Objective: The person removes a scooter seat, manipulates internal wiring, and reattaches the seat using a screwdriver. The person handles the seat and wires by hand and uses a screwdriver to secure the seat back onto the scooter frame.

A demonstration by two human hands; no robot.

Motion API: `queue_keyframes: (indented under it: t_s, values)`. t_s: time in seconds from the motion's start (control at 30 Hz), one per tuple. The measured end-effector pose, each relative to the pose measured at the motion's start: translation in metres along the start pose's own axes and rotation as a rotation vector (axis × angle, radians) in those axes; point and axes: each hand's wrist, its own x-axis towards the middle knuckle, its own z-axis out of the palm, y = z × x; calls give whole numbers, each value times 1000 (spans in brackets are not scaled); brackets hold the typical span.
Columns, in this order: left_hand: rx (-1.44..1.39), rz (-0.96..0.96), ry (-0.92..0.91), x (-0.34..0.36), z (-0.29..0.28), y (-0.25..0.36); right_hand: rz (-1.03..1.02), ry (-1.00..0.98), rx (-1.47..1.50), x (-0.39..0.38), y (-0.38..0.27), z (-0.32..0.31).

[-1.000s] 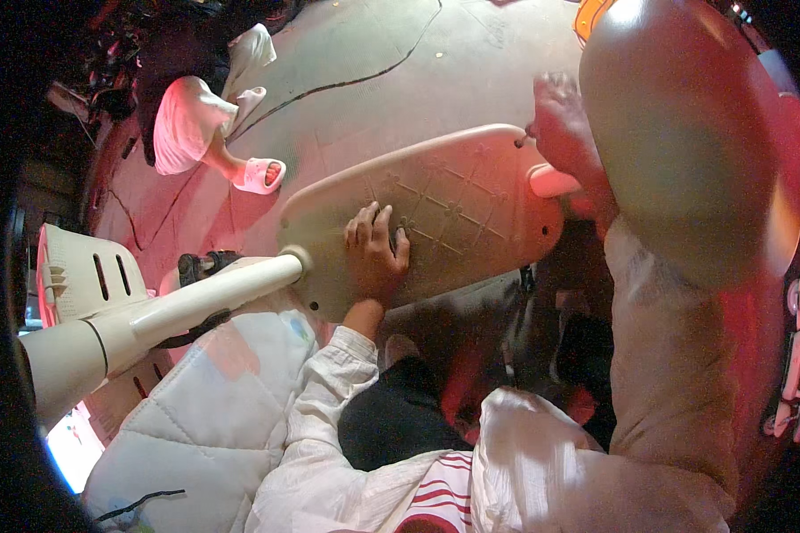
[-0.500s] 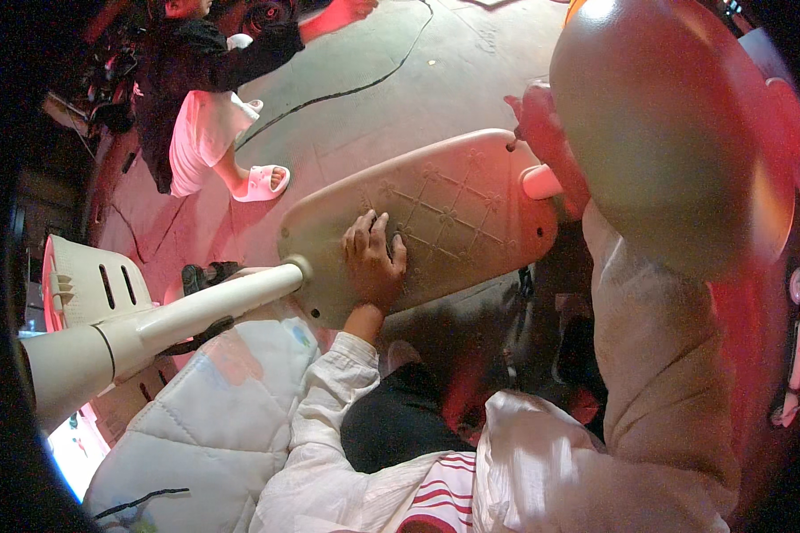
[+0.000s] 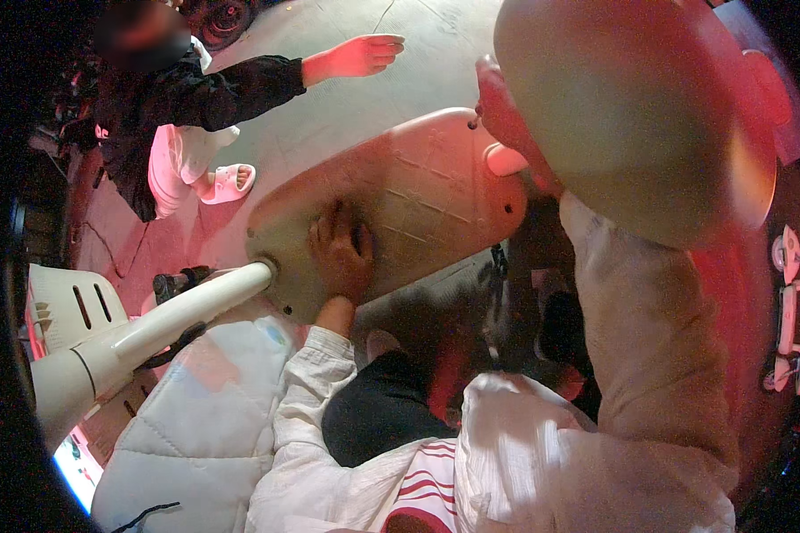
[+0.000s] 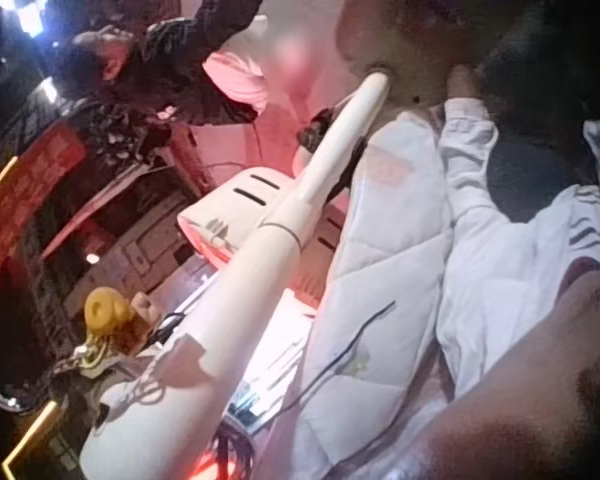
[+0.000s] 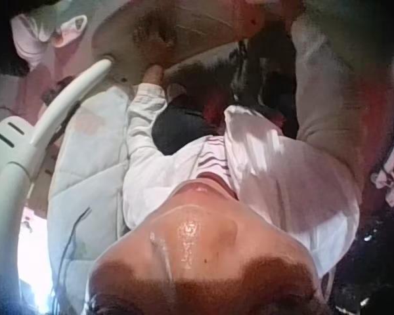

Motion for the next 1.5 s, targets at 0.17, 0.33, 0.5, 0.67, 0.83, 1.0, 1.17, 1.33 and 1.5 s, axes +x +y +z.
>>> queue_keyframes:
  t_s: [0.17, 0.33, 0.5, 0.67, 0.83, 1.0, 1.17, 1.33, 1.5]
  values:
    - [-34, 51, 53, 4, 9, 5, -114, 58, -156, 14, 33, -24]
    - [-56, 37, 32, 3, 8, 2, -198, 90, -738, 34, 24, -28]
    - [-37, 52, 40, 5, 8, 4, -288, 120, -1455, 60, 23, -37]
    - [43, 70, 30, 5, 3, 5, -464, 291, -1432, 77, 38, -40]
    - [47, 61, 22, 4, 5, 12, -862, 386, -1250, 59, 24, -18]
    - [40, 67, 51, 6, 8, 8, -682, 57, -1166, -42, 13, 3]
    - [-176, -15, 26, 54, 4, 15, -253, -85, -745, -119, 43, -46]
    - [-667, -120, -16, 121, 4, 20, -96, -275, -878, -121, 64, -46]
    - [-642, -33, -345, 93, -24, 37, -51, -414, -926, -134, 62, -59]
